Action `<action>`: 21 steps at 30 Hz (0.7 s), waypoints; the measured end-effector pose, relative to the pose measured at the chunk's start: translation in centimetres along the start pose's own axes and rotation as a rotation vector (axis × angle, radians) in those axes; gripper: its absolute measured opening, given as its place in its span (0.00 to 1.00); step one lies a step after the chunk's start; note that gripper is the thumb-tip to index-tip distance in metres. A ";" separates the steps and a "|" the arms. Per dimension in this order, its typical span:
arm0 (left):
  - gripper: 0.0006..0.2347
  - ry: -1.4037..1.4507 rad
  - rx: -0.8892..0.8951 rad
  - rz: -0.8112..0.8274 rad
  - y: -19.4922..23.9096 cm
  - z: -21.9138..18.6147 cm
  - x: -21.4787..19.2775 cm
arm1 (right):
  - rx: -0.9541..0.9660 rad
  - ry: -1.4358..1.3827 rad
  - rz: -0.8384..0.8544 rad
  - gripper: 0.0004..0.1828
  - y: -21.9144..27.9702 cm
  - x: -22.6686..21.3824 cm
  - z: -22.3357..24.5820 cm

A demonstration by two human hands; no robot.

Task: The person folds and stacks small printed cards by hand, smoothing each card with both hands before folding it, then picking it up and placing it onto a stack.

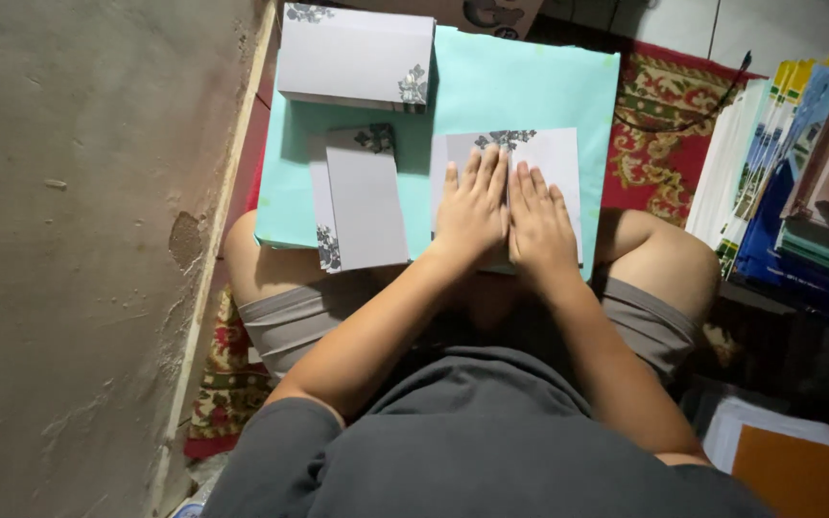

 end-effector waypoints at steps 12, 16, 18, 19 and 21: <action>0.30 0.019 0.016 -0.094 -2.3 0.5 -1.3 | -0.039 0.039 -0.013 0.38 -2.7 3.0 -1.5; 0.34 -0.020 0.036 -0.114 -2.2 0.8 -0.9 | -0.115 -0.047 0.020 0.42 -6.8 3.5 -2.8; 0.35 -0.007 0.025 -0.125 -2.4 1.2 -0.3 | -0.141 0.004 -0.012 0.41 -6.8 2.6 -2.6; 0.35 -0.010 0.025 -0.130 -2.3 1.0 -0.8 | -0.144 0.005 -0.017 0.41 -5.6 2.5 -2.2; 0.33 0.032 0.004 -0.140 -2.4 0.9 -1.5 | -0.158 0.115 0.004 0.48 -3.3 2.7 -1.6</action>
Point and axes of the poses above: each hand's wrist, its own y-axis away from the middle knuckle, its own x-axis out of the palm, z = x × y, the point moved 9 cm from there along -y, towards the middle knuckle, and after that the axes turned 15 degrees about y, right-handed, at the moved point
